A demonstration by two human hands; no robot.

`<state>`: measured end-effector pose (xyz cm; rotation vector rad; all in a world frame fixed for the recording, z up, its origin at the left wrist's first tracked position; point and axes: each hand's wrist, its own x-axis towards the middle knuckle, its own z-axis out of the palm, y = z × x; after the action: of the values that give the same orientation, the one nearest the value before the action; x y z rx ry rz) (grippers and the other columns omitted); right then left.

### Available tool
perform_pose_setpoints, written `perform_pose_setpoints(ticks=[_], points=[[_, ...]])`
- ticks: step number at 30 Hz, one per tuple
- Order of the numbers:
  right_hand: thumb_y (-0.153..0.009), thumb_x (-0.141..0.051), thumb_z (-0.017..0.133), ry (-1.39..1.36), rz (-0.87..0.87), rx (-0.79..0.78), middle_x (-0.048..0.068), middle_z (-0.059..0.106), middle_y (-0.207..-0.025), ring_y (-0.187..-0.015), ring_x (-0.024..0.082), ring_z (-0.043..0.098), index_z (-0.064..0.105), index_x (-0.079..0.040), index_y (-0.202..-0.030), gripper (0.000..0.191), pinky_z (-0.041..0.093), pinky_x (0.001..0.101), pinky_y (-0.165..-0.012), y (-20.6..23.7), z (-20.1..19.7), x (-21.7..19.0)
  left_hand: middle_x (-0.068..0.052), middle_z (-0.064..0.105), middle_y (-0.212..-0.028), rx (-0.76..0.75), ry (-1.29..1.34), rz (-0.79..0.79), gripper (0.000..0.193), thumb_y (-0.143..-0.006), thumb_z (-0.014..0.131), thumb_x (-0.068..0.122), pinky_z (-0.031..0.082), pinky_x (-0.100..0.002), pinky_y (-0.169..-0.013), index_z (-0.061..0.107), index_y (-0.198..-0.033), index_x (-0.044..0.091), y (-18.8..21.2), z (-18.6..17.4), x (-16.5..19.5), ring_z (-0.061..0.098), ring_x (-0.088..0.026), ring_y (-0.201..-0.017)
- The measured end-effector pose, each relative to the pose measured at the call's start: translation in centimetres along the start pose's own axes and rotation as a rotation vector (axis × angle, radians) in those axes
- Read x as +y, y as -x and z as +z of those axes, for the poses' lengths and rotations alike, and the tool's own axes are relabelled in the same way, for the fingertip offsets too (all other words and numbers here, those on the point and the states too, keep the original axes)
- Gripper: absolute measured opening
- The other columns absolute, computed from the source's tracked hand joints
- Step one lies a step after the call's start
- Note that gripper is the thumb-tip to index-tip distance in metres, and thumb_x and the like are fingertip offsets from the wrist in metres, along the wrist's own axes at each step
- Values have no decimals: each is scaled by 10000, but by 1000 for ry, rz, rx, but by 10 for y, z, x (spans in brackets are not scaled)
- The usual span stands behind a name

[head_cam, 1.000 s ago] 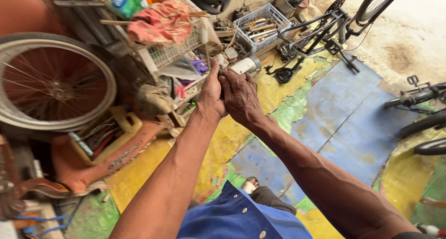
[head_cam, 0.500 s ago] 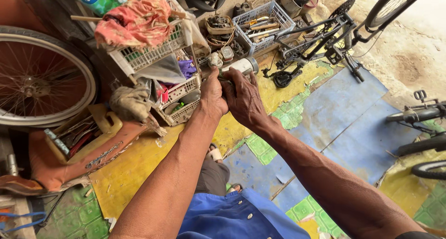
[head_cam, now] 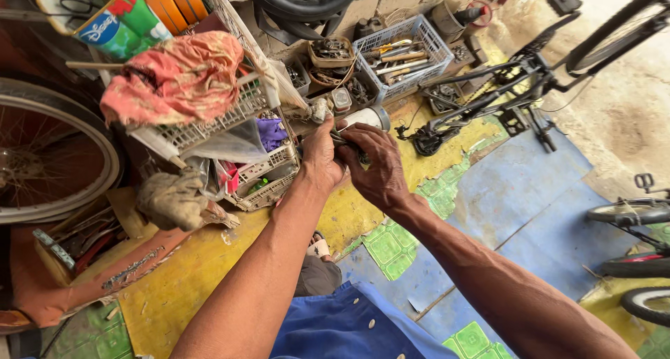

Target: The person cleans a bicycle bottom bracket with a rag, applies grease from a container, and installs it into the red bicycle frame using a wrench. They tighten the component and wipe excess grease from the frame.

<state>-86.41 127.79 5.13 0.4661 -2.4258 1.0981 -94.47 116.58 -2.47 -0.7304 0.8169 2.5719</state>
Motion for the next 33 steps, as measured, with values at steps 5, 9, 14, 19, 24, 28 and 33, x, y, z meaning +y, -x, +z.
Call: perform_pose_setpoints(ticks=[5,9,14,19,24,28,33], points=[[-850,-94,787,-36,61,-4,113,756,-1150,-1170,293,678,752,-49,-1096,252,507,424,-1016,-34,14,48,-51,647,-825,26,-87,-23,255,-1019,617,295,487,-280,-541,675,-945,58,-50,7,8,598,-153,-669],[-871,-91,751,-150,142,-8,123,760,-1134,-1061,262,730,750,-47,-1099,232,584,374,-915,-56,23,81,-42,636,-818,103,-54,-96,245,-1003,608,328,508,-332,-532,660,-935,99,-81,17,8,602,-167,-667],[-962,-183,683,-190,309,-81,119,788,-1007,-889,234,765,790,-73,-1074,190,597,369,-813,-84,34,147,-71,674,-829,135,-160,63,237,-999,619,314,535,-372,-531,681,-952,90,-123,25,-1,640,-200,-678],[-976,-274,654,-207,480,-155,149,784,-917,-822,240,790,760,-45,-1053,264,620,362,-723,-92,78,243,-78,706,-835,222,-235,97,290,-1010,594,360,519,-368,-545,708,-965,97,-183,14,-16,629,-192,-658],[-975,-313,646,-81,456,-185,178,788,-930,-814,269,781,778,-17,-1062,336,600,392,-756,-79,140,346,-64,760,-909,279,-319,95,292,-1016,594,381,504,-527,-898,698,-959,115,-248,-15,-41,660,-194,-760],[-967,-340,660,-88,515,-190,226,756,-1009,-793,296,763,738,38,-1110,411,601,407,-770,-68,197,417,-33,766,-985,320,-403,95,270,-976,622,390,301,-640,-1125,708,-958,135,-307,-48,-64,589,-200,-1117],[-950,-328,667,-78,590,-229,225,760,-966,-790,287,736,747,46,-1083,405,572,428,-757,-53,258,483,-110,780,-1065,346,-510,121,287,-917,639,383,204,-650,-1177,630,-1090,154,-385,-93,-86,545,-250,-1323]])
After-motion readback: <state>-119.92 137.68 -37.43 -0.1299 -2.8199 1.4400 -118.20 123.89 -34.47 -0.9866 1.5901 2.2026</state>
